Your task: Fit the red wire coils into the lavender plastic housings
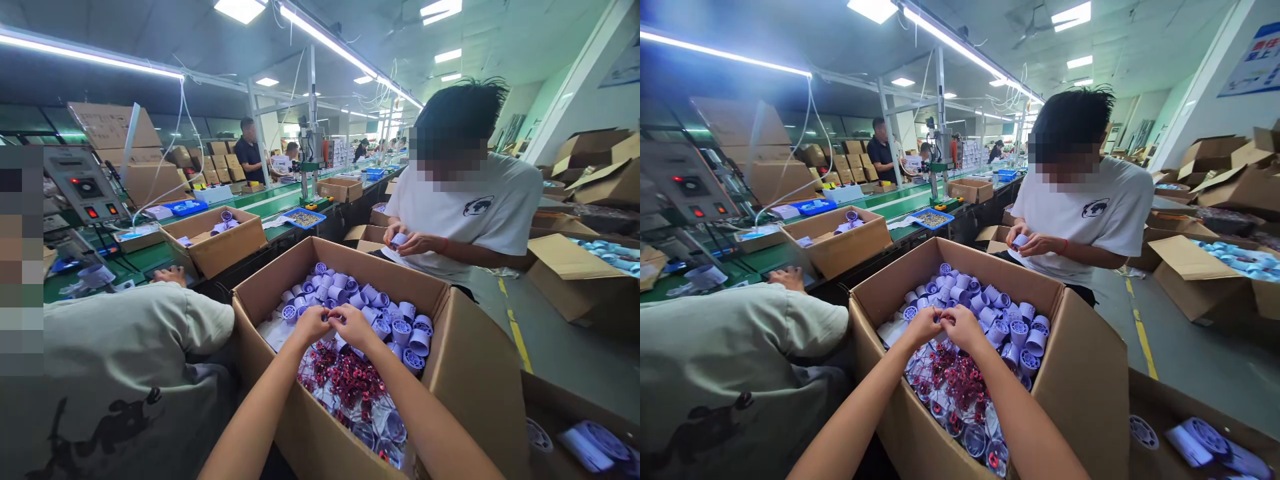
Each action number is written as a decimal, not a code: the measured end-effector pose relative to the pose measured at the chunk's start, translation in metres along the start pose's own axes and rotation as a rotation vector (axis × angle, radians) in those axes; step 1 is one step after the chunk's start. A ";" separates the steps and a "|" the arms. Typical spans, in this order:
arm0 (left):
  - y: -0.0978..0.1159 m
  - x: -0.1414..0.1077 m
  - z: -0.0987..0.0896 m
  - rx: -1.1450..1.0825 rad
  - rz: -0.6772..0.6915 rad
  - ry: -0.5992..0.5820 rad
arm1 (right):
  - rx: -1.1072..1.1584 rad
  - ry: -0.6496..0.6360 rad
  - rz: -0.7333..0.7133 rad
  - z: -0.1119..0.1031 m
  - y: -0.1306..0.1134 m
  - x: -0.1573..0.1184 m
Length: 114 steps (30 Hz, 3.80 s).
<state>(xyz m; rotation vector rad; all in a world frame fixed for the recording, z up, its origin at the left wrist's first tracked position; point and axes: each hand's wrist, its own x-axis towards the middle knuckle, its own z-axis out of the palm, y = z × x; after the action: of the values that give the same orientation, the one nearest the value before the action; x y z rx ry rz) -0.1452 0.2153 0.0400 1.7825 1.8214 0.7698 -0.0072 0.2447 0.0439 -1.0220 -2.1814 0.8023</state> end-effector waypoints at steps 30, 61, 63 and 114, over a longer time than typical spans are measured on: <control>-0.010 0.002 -0.010 -0.099 -0.065 0.140 | 1.038 0.152 0.442 -0.009 0.001 0.014; -0.012 0.006 -0.012 -0.199 0.151 0.472 | 1.084 0.036 0.156 -0.033 -0.023 -0.006; -0.010 0.004 -0.013 -0.199 0.141 0.516 | 1.060 0.060 0.143 -0.031 -0.022 -0.005; -0.001 -0.006 -0.001 -0.044 0.574 0.539 | 0.054 0.476 -0.193 0.005 -0.021 -0.006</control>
<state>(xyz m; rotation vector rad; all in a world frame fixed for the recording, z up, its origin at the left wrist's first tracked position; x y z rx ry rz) -0.1463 0.2097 0.0396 2.2514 1.5534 1.6251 -0.0171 0.2272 0.0547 -0.8547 -1.8034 0.4670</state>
